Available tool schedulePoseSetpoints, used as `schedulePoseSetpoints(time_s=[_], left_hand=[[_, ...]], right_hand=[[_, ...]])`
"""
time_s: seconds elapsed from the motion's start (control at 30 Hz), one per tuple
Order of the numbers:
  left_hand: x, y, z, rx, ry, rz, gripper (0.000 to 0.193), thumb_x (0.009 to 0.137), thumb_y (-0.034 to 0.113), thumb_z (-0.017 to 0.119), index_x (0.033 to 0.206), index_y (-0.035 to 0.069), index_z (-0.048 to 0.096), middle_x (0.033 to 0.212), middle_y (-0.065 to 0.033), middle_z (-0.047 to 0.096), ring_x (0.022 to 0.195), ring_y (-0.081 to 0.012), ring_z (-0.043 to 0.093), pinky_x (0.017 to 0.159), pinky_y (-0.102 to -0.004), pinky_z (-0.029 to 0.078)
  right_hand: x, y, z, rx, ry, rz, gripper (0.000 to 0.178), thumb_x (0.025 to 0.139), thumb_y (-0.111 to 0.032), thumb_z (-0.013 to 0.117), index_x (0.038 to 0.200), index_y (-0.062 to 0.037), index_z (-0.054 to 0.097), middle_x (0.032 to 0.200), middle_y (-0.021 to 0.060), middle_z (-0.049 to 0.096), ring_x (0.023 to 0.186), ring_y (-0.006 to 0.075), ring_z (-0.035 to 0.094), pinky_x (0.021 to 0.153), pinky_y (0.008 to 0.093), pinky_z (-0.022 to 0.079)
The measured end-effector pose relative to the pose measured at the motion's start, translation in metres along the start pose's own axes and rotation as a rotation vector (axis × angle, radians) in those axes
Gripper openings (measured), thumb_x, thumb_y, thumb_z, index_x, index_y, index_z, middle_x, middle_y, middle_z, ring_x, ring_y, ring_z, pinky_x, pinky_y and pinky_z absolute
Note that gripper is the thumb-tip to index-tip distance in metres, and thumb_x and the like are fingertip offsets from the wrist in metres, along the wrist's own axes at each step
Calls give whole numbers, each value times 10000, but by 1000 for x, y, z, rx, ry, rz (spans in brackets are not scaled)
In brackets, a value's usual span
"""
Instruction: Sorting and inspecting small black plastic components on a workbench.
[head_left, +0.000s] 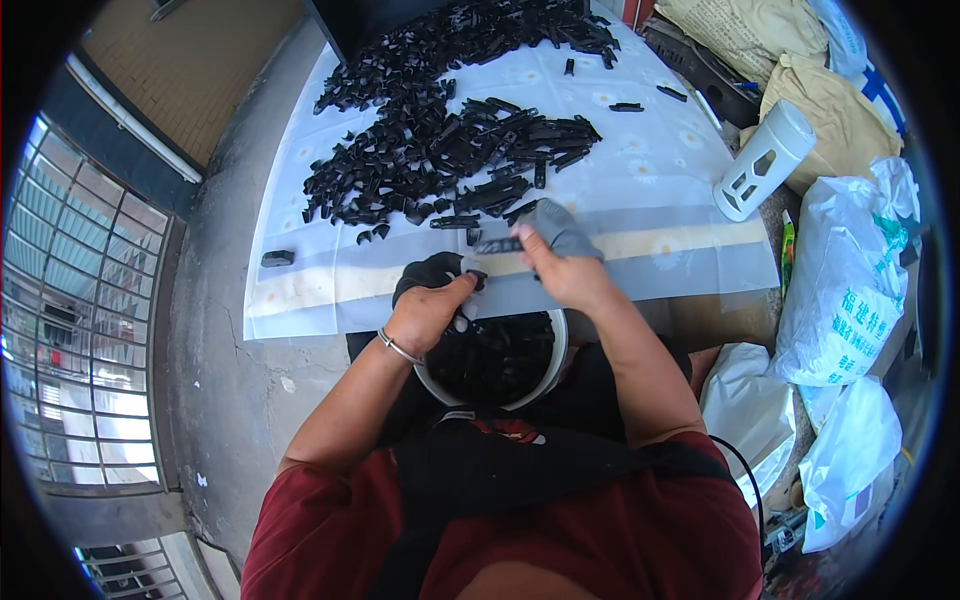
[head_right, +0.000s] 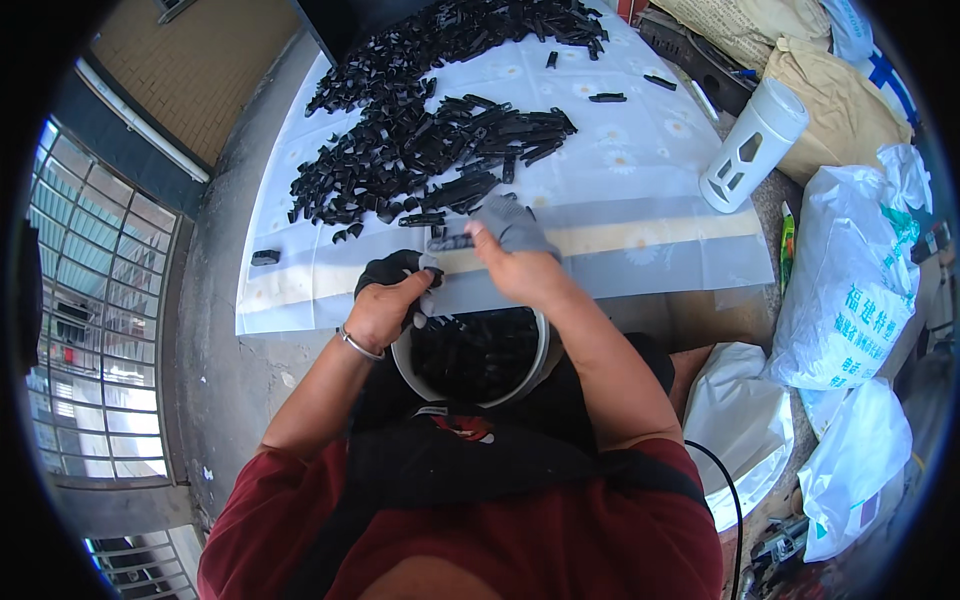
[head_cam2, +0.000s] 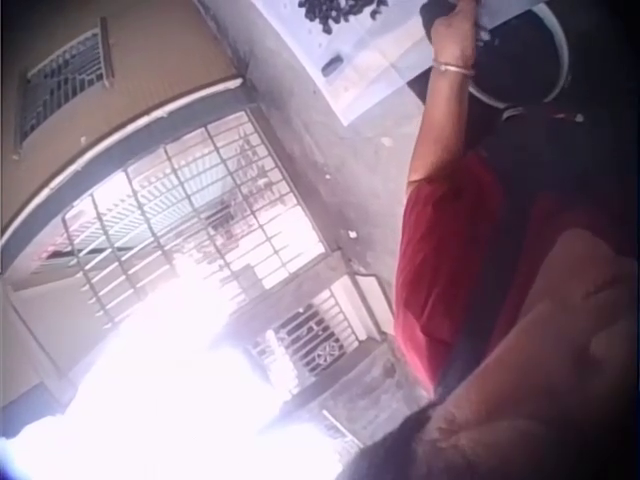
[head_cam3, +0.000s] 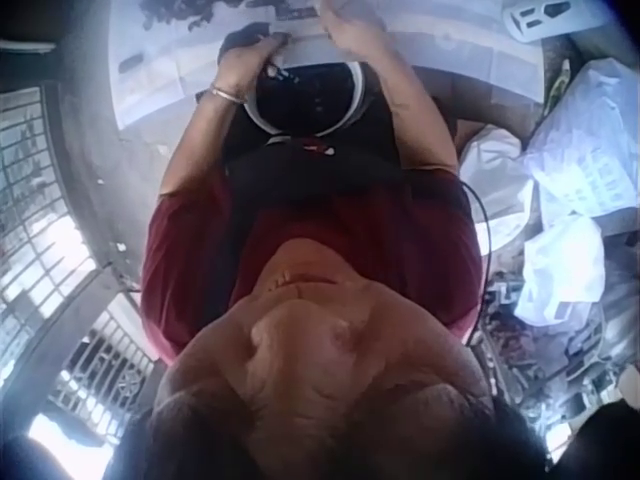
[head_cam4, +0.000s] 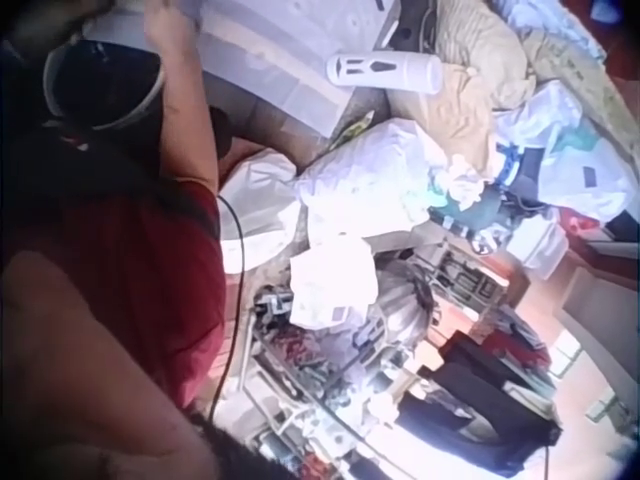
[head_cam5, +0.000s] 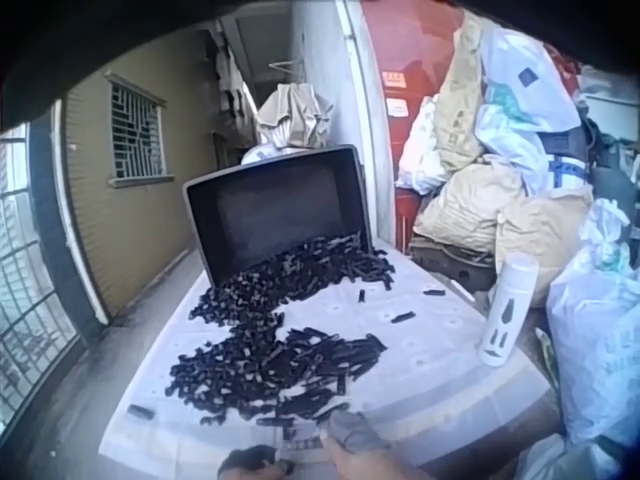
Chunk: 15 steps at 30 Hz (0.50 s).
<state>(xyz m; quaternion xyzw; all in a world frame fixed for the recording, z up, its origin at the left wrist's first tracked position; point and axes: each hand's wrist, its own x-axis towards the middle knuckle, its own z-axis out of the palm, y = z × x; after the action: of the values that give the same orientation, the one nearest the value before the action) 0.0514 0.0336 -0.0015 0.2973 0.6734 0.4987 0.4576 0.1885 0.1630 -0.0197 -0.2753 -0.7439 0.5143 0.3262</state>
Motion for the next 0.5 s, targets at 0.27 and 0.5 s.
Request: schedulePoseSetpoints(time_s=[0.27,0.5], left_hand=[[3,-19,8,61,-1,232,162,823,144,516,874,15,599,685,3,576,540,-66,484,487,-224,378],[6,-22,9,61,100,218,149,841,137,523,902,15,584,721,-26,604,580,-127,548,536,-236,422]], right_hand=[[-16,-6,17,-522,-294,-408,228,820,-212,507,944,-33,575,897,158,595,828,345,550,753,424,435],[-6,7,12,-313,-158,-301,227,811,-171,480,947,-15,573,887,159,595,845,316,560,768,400,433]])
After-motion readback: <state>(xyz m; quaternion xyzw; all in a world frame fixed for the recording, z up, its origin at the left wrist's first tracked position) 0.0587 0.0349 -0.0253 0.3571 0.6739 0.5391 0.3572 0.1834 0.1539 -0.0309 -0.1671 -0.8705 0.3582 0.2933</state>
